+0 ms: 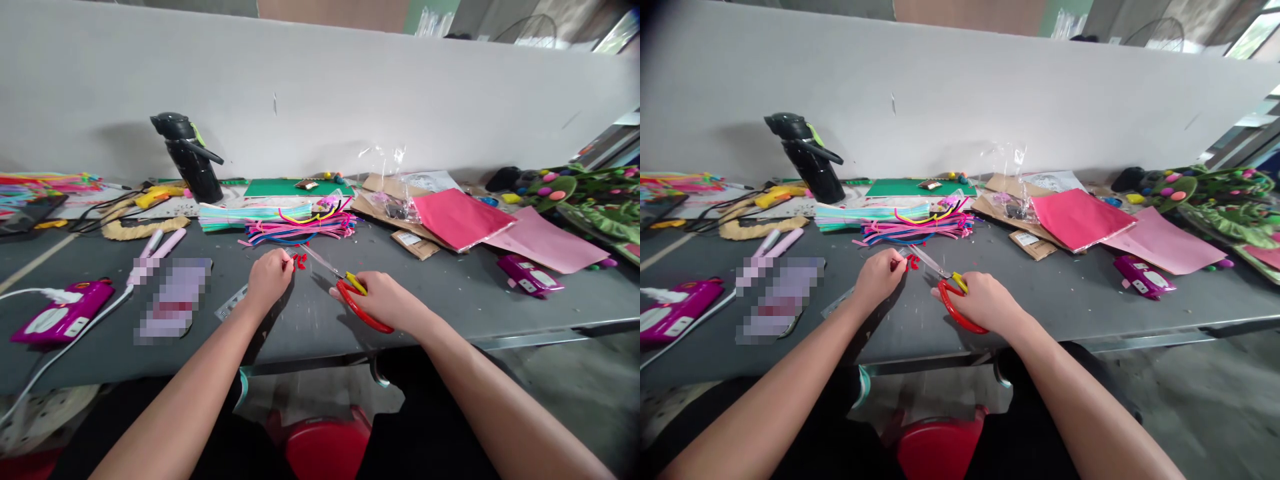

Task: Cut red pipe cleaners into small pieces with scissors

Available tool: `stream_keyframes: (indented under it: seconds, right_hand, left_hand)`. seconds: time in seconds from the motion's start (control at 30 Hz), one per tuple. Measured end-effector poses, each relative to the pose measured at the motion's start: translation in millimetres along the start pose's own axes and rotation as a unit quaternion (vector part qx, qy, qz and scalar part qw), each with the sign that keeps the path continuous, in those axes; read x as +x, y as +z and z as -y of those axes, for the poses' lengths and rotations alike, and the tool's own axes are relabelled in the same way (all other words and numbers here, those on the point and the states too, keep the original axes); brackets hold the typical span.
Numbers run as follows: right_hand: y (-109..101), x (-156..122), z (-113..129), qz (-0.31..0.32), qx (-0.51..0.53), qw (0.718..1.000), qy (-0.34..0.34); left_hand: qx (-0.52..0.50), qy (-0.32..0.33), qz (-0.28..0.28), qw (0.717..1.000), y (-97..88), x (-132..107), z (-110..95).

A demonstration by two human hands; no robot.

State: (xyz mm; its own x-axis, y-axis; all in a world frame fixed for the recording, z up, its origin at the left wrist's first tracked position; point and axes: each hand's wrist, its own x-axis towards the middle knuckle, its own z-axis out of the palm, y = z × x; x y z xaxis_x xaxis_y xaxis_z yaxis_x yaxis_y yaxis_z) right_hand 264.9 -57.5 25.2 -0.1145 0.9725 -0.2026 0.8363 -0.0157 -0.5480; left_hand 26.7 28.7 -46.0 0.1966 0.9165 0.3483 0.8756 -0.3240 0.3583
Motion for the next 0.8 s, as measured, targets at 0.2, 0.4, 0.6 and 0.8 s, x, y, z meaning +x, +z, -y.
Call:
stream_keyframes:
  seconds: [0.2, 0.4, 0.6, 0.8]
  right_hand:
    - [2.6, 3.4, -0.9, 0.019, -0.023, 1.0, -0.002]
    - [-2.8, 10.0, -3.0, 0.029, -0.036, 0.999, 0.008]
    - [0.0, 8.4, -6.4, 0.029, -0.043, 0.999, 0.011]
    - [0.4, 10.7, -7.6, 0.052, -0.013, 0.999, 0.009]
  left_hand:
    - [-0.056, -0.039, 0.016, 0.998, -1.8, -0.1, -1.9]
    - [-0.093, -0.079, 0.022, 0.992, -3.5, 1.6, -2.0]
    - [-0.1, -0.102, 0.031, 0.989, -5.0, 3.9, -2.2]
    - [-0.111, -0.096, 0.019, 0.989, -4.6, 2.9, -1.2]
